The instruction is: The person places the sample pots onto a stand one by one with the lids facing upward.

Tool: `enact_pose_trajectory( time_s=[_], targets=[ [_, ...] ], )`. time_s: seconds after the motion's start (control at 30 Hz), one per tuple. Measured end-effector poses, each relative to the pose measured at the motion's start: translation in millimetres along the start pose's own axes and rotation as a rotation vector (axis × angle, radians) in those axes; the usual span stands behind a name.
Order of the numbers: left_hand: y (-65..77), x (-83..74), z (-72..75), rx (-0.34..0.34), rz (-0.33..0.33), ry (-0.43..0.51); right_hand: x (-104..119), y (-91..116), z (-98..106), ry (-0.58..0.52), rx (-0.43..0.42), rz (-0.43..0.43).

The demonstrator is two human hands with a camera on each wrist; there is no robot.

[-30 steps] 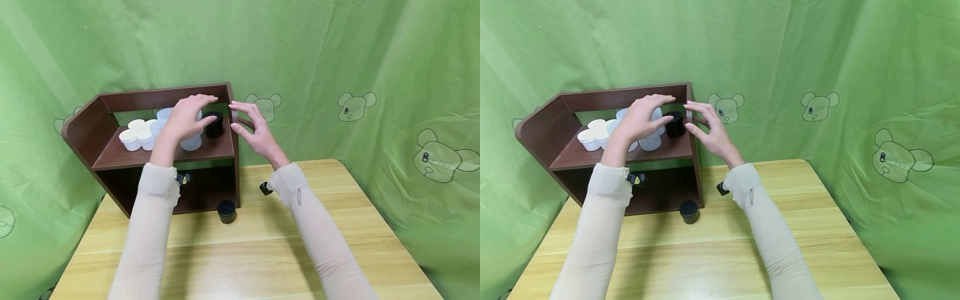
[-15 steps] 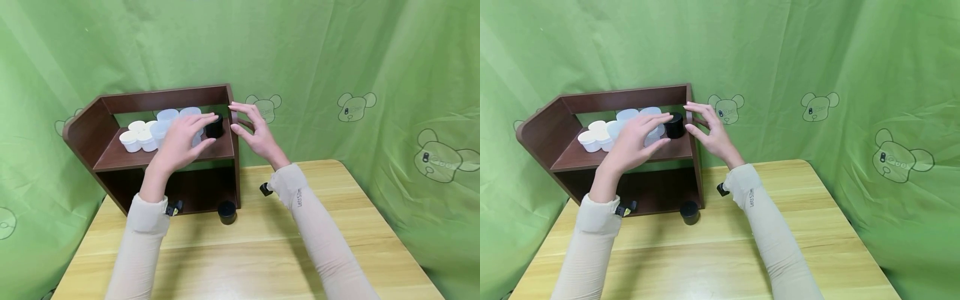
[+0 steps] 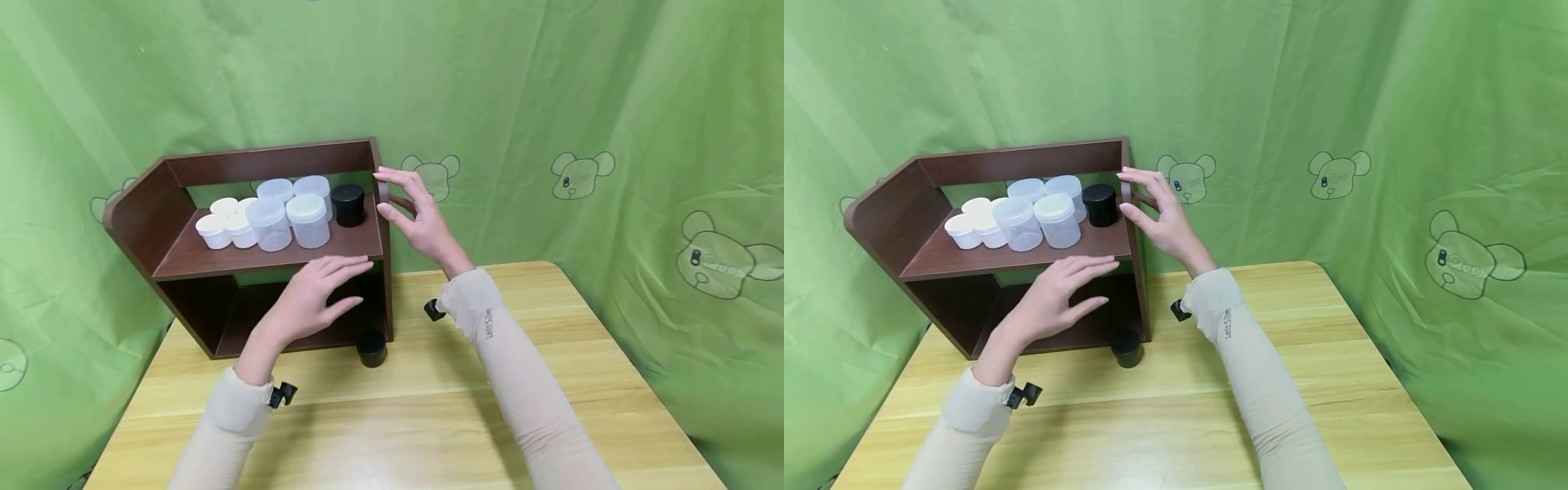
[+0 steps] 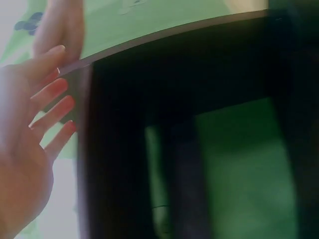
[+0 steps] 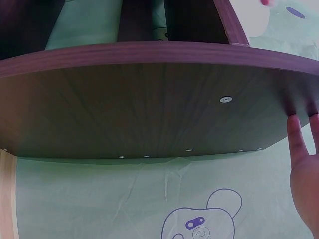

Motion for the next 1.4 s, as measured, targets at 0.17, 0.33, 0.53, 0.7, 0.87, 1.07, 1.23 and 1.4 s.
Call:
enact_pose_trajectory(
  time_s=[0.17,0.33,0.53,0.7,0.87,1.07,1.23,1.4],
  targets=[
    [24.4,12.0,-46.0,0.138,0.087,0.108,-24.0,1.3,2.0,-0.011,-0.012,-0.007],
    [48.9,29.9,-88.5,0.257,0.208,0.229,-27.1,-0.7,0.1,-0.011,-0.006,0.011],
    [71.6,40.4,-125.4,0.393,0.301,0.299,-0.7,-0.9,-2.8,-0.026,0.000,-0.008],
    [82.6,45.2,-145.1,0.469,0.374,0.337,0.3,-1.9,-2.1,-0.032,-0.006,-0.008],
    [87.4,47.5,-158.4,0.508,0.400,0.330,0.9,-1.4,-1.4,-0.037,-0.009,-0.010],
    [87.1,46.7,-162.5,0.493,0.392,0.311,0.2,-2.0,-1.9,-0.039,-0.009,-0.007],
    [86.9,46.6,-165.4,0.492,0.377,0.306,0.8,-1.5,-1.6,-0.042,-0.007,-0.008],
    [84.5,45.0,-162.1,0.485,0.367,0.318,1.4,-1.2,-1.5,-0.041,-0.007,-0.009]
  ],
)
Point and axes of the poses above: each hand's wrist, its own y-axis away from the middle knuckle, its own z-axis out of the back of the hand, x = y × z, the point moved 8 cm from there along -y, towards the middle knuckle, and after that the axes turned 1 degree about y, right-handed, at the moved point
